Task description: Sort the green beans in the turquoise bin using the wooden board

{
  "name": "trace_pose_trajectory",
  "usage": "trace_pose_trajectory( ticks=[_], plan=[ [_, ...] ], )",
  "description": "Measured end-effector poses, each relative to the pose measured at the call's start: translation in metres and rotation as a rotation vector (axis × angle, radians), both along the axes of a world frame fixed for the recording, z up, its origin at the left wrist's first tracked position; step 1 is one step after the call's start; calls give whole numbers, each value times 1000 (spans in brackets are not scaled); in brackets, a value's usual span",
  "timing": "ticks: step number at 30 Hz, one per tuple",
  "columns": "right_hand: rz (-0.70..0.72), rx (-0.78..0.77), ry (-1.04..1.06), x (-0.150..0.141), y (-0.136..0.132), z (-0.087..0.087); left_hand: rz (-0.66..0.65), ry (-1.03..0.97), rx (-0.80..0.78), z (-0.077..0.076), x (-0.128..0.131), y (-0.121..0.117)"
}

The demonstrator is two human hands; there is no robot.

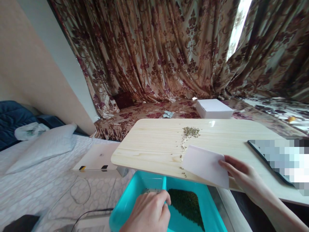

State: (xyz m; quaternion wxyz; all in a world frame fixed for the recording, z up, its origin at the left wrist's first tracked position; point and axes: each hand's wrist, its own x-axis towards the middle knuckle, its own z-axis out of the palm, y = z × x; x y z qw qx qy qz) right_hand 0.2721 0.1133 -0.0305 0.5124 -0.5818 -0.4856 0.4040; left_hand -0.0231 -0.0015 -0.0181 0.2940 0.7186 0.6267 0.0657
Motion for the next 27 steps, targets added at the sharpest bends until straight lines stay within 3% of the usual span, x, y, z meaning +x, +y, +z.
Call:
trace_pose_trajectory(
  ticks=[8, 14, 20, 27],
  plan=[
    [28, 32, -22, 1, 7, -9, 5, 4, 7, -4, -1, 2],
    [128, 24, -90, -4, 5, -4, 3, 7, 9, -4, -2, 0],
    [31, 37, -106, 1, -2, -7, 6, -3, 17, -1, -3, -1],
    [142, 30, -151, -12, -8, -3, 36, 14, 0, 2, -9, -2]
  ],
)
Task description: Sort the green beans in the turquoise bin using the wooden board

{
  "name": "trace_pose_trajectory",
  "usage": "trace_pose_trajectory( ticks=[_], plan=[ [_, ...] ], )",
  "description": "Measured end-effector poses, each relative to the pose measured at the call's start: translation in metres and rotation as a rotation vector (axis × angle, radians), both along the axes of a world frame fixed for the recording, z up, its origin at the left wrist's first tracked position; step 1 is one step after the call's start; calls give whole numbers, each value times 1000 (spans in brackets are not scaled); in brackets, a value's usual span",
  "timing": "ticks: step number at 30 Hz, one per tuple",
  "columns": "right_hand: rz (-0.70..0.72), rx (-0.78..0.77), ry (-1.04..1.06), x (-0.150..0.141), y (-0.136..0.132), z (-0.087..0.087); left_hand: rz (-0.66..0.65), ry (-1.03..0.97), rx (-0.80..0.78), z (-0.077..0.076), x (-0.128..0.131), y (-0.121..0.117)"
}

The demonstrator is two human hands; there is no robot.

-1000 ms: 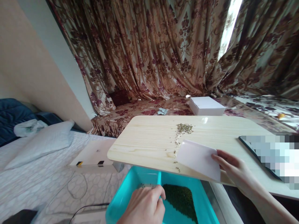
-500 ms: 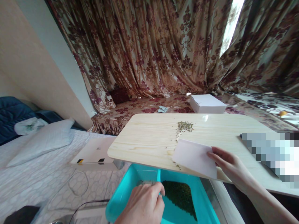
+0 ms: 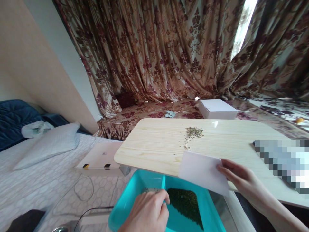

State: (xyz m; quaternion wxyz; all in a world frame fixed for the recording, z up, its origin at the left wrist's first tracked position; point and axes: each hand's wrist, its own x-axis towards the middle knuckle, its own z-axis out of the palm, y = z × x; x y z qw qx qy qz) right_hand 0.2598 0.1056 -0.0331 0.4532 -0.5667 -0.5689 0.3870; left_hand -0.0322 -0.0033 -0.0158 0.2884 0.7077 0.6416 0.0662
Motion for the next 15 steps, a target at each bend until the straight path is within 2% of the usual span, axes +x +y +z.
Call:
trace_pose_trajectory(
  ticks=[4, 10, 15],
  plan=[
    [-82, 73, 35, -11, 18, 10, 23, -1, 11, -4, -9, -2],
    [37, 117, 53, -31, 44, 13, 49, 58, -4, -4, -17, 0],
    [112, 65, 43, -41, 36, 6, 54, 40, -7, 5, -18, -2]
  ],
)
